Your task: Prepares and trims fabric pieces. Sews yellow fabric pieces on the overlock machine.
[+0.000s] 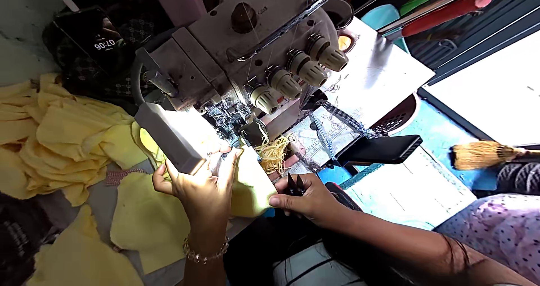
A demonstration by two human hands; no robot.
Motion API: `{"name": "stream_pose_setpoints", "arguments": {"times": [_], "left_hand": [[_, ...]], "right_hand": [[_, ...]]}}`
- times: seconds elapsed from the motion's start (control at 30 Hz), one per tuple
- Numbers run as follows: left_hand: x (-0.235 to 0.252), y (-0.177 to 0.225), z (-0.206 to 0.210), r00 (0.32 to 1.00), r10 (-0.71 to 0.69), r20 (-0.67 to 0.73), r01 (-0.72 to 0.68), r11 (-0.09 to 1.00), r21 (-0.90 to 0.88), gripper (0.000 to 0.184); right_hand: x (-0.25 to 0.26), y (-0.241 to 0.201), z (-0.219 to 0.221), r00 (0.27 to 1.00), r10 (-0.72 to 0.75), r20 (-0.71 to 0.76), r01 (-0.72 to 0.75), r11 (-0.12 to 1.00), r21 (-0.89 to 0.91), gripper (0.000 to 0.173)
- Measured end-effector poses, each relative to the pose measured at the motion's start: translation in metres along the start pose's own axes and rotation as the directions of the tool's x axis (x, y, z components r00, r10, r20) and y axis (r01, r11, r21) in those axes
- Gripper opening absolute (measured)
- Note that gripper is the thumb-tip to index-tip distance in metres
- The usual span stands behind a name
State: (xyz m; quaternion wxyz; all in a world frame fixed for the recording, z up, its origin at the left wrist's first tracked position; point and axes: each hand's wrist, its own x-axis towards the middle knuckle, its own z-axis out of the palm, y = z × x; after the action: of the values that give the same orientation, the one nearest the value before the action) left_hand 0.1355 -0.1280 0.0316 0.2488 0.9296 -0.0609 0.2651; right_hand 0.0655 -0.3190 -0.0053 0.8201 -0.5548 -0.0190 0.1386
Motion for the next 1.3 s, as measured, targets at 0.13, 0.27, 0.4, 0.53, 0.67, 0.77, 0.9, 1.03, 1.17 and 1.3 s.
{"name": "stream_pose_setpoints", "arguments": {"times": [0.13,0.27,0.4,0.53,0.67,0.77,0.9,1.03,1.17,1.3], "left_hand": [[0.000,0.000,0.001,1.000,0.009,-0.012,-0.009,1.000,0.009,0.023],[0.001,-0.001,0.001,0.999,0.044,-0.015,-0.044,0.999,0.009,0.022],[0.003,-0.001,0.002,0.998,0.055,-0.034,-0.055,0.999,0.004,0.017],[-0.005,-0.001,-0.010,0.998,0.055,0.029,-0.056,0.997,0.044,0.029],[-0.062,-0.011,-0.001,0.975,-0.222,0.024,0.219,0.925,-0.311,0.111],[-0.093,-0.017,0.006,0.883,-0.413,0.223,0.461,0.671,-0.581,0.108],[-0.085,-0.030,-0.048,0.833,-0.307,0.461,0.551,0.546,-0.631,0.076],[-0.068,-0.025,-0.086,0.852,-0.221,0.475,0.510,0.552,-0.659,0.077],[-0.055,-0.022,-0.082,0.869,-0.216,0.446,0.485,0.554,-0.677,0.075],[-0.047,-0.024,-0.073,0.872,-0.271,0.409,0.488,0.556,-0.673,0.071]], "right_hand": [[-0.001,0.000,0.000,0.999,0.027,-0.019,-0.027,1.000,0.008,0.004],[-0.001,0.000,0.001,0.999,0.045,-0.029,-0.045,0.999,0.003,0.004],[0.002,0.001,0.001,0.998,0.048,-0.045,-0.048,0.999,-0.005,0.004],[0.006,0.000,0.001,0.997,0.053,-0.054,-0.052,0.999,0.004,0.004],[0.007,0.000,-0.002,0.997,0.078,-0.013,-0.078,0.997,-0.027,0.002],[0.007,0.000,-0.002,0.995,0.100,0.007,-0.099,0.994,-0.037,0.005],[0.000,-0.004,-0.001,0.998,0.060,-0.001,-0.060,0.998,-0.031,0.016],[0.001,-0.006,0.002,1.000,0.015,-0.027,-0.016,0.999,-0.030,0.032],[0.015,-0.009,0.006,0.998,-0.033,-0.058,0.029,0.997,-0.068,0.023],[0.036,-0.014,0.012,0.994,-0.088,-0.072,0.081,0.992,-0.092,0.022]]}}
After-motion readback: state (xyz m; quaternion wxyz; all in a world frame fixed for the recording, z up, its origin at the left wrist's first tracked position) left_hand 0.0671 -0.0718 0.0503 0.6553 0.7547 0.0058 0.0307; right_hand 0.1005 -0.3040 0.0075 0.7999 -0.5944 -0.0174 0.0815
